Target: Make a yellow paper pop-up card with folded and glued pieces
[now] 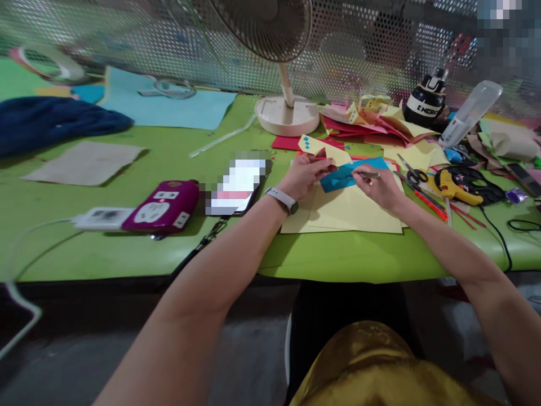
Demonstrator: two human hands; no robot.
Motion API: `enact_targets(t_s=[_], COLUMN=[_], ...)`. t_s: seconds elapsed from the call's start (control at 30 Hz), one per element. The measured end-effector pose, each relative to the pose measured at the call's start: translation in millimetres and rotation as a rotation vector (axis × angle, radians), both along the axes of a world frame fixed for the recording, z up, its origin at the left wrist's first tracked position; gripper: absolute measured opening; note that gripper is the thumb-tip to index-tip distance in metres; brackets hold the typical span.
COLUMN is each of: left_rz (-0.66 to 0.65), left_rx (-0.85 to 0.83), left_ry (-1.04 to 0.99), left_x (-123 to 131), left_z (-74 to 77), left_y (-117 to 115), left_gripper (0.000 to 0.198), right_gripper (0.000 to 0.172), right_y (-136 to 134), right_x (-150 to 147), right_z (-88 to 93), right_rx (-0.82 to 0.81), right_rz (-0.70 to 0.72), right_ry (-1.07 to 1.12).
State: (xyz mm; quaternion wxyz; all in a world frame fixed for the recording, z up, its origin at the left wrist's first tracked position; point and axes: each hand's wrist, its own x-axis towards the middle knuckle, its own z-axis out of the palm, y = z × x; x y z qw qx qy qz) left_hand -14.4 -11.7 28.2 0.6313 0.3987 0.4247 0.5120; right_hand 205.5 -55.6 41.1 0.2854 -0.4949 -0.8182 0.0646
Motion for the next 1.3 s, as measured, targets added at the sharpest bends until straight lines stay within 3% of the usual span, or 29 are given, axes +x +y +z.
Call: enact_targets(t_s=[1.3], left_rz=[0.001], left_rx=[0.015], left_ry=[0.013], left_x=[0.4], left_z=[-2.2], left_y=[1.0], left_gripper=[0.021], right_gripper=[0.029], right_y=[2.0], right_x=[-1.6], right_z=[-7.1], right_rx=[0.020], right_rz=[-0.041], right_ry=[0.006])
